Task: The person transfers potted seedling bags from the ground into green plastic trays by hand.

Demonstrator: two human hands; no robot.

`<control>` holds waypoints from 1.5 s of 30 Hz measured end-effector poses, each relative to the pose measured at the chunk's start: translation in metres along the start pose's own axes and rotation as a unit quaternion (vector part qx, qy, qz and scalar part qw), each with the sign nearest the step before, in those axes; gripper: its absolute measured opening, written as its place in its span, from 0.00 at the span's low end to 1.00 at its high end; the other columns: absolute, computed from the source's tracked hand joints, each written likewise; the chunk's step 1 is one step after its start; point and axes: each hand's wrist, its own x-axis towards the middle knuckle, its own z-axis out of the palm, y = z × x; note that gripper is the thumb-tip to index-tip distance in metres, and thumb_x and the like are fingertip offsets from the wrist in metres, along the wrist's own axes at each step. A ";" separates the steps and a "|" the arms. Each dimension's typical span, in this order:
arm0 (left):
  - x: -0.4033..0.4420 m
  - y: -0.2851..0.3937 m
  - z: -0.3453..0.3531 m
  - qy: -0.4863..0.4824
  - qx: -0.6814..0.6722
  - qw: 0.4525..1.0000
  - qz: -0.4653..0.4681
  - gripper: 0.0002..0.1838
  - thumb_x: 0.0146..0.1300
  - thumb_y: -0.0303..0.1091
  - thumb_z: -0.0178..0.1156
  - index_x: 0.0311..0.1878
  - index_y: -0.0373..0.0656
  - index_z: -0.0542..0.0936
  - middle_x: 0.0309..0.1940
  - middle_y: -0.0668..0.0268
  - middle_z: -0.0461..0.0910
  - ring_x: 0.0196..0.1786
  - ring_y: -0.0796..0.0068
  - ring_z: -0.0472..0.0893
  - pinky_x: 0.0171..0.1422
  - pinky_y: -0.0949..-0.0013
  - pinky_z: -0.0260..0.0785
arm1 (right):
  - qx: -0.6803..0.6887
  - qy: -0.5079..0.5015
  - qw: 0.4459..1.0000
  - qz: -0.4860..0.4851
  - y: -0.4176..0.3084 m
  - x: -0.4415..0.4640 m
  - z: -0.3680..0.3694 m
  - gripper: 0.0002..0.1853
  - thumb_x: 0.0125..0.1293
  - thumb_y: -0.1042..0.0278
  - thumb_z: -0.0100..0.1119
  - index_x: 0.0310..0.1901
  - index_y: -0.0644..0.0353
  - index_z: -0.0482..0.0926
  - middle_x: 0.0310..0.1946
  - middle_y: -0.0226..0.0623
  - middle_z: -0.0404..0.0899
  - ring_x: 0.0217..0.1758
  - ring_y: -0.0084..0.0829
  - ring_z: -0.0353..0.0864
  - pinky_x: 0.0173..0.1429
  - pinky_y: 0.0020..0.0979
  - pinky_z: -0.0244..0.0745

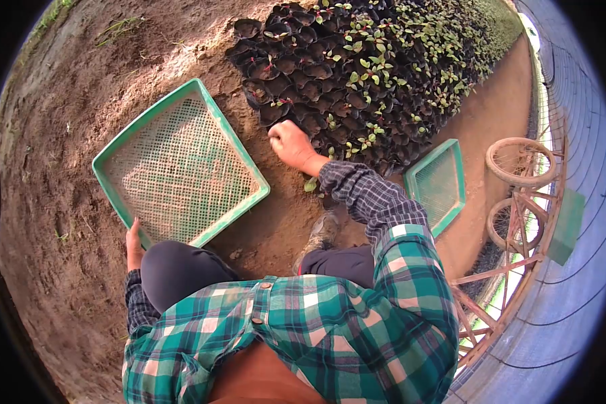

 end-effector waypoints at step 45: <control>0.006 0.012 0.105 0.022 -0.007 0.992 0.122 0.57 0.57 0.83 0.44 0.67 0.35 0.66 0.50 0.63 0.70 0.51 0.66 0.71 0.57 0.58 0.67 | 0.108 -0.055 0.990 -0.067 -0.154 -0.001 0.159 0.03 0.61 0.77 0.51 0.37 0.61 0.73 0.35 0.49 0.74 0.39 0.53 0.79 0.43 0.46 0.76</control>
